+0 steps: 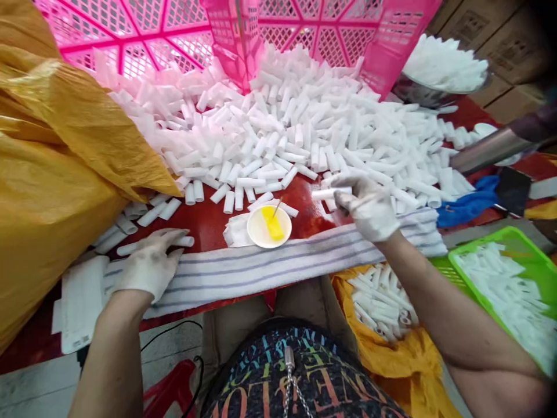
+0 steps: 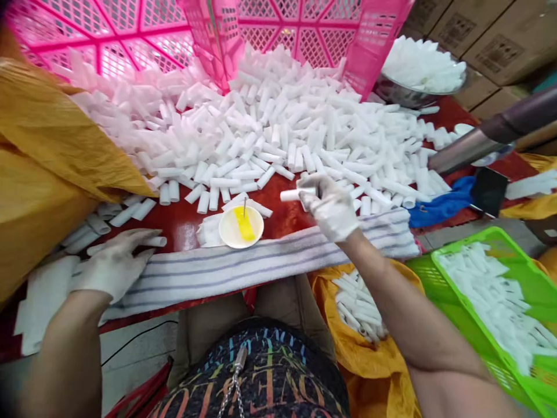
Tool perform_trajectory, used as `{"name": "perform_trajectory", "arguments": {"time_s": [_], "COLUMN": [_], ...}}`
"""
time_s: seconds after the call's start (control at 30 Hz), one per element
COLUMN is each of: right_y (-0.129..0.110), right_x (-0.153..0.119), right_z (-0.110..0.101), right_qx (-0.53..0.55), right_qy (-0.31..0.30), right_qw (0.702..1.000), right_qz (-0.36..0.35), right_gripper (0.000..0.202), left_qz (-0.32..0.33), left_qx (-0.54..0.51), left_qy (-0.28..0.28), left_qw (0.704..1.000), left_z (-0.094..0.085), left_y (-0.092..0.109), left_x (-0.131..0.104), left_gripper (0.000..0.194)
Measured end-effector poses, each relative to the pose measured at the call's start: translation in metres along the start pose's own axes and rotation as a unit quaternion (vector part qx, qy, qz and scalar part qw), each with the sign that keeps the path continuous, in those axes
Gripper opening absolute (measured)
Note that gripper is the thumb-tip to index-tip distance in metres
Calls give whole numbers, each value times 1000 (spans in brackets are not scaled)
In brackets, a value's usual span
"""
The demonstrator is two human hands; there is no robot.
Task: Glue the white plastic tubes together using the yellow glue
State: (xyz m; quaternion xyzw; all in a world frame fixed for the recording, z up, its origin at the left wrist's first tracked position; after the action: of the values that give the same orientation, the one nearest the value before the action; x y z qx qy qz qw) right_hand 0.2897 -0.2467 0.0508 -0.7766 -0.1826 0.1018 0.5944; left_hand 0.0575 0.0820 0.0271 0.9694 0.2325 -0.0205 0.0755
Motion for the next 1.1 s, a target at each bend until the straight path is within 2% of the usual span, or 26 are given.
{"name": "perform_trajectory", "arguments": {"time_s": [0.1, 0.13, 0.2, 0.27, 0.37, 0.43, 0.47, 0.53, 0.63, 0.7, 0.8, 0.97, 1.1], "right_y": [15, 19, 26, 31, 33, 32, 32, 34, 37, 34, 30, 33, 32], "right_x": [-21, -25, -26, -21, -16, -19, -20, -24, -28, -29, -31, -34, -37], "right_z": [33, 45, 64, 74, 79, 79, 78, 78, 80, 79, 76, 76, 75], "right_qx": [130, 152, 149, 112, 58, 51, 56, 55, 32, 28, 31, 16, 49], "right_qy": [-127, -151, -149, -122, -117, -126, -126, -132, -148, -141, -128, -137, -134], "right_qw": [975, 964, 964, 979, 991, 985, 982, 984, 988, 987, 981, 985, 972], "right_qz": [129, 157, 164, 117, -20, -108, -128, -106, -36, -73, -143, -103, -190], "right_gripper": [41, 47, 53, 49, 32, 25, 25, 30, 32, 27, 22, 24, 14], "left_qz": [-16, -21, -28, -29, -34, -39, -44, -52, -49, -41, -54, -48, -41], "left_qx": [-13, -7, 6, 7, -24, -96, -154, -288, -444, -483, -474, -461, -445], "left_qy": [16, 26, 34, 33, 70, 112, 125, 122, 76, 49, 42, 31, 25], "left_qw": [1000, 999, 999, 999, 997, 988, 979, 948, 891, 873, 878, 885, 894], "left_z": [7, 9, 14, 17, 17, 15, 15, 17, 26, 30, 32, 28, 27], "left_y": [5, 9, 19, 29, 40, 47, 51, 62, 84, 95, 100, 97, 98], "left_x": [6, 9, 16, 20, 21, 17, 14, 9, 5, 4, 3, -2, -7], "left_gripper": [35, 35, 35, 32, 30, 30, 31, 35, 37, 36, 35, 35, 38]}}
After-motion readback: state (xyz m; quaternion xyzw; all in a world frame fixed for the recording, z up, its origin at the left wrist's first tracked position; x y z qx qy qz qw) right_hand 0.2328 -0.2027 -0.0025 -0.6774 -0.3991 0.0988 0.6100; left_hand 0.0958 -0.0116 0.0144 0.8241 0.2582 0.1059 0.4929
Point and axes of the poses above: each hand's wrist, its own x-axis towards the middle knuckle, its own z-axis out of the palm, y = z × x, the point moved 4 cm from there along x, towards the middle knuckle, and after that the axes turned 5 degrees about x, right-handed, at the moved point
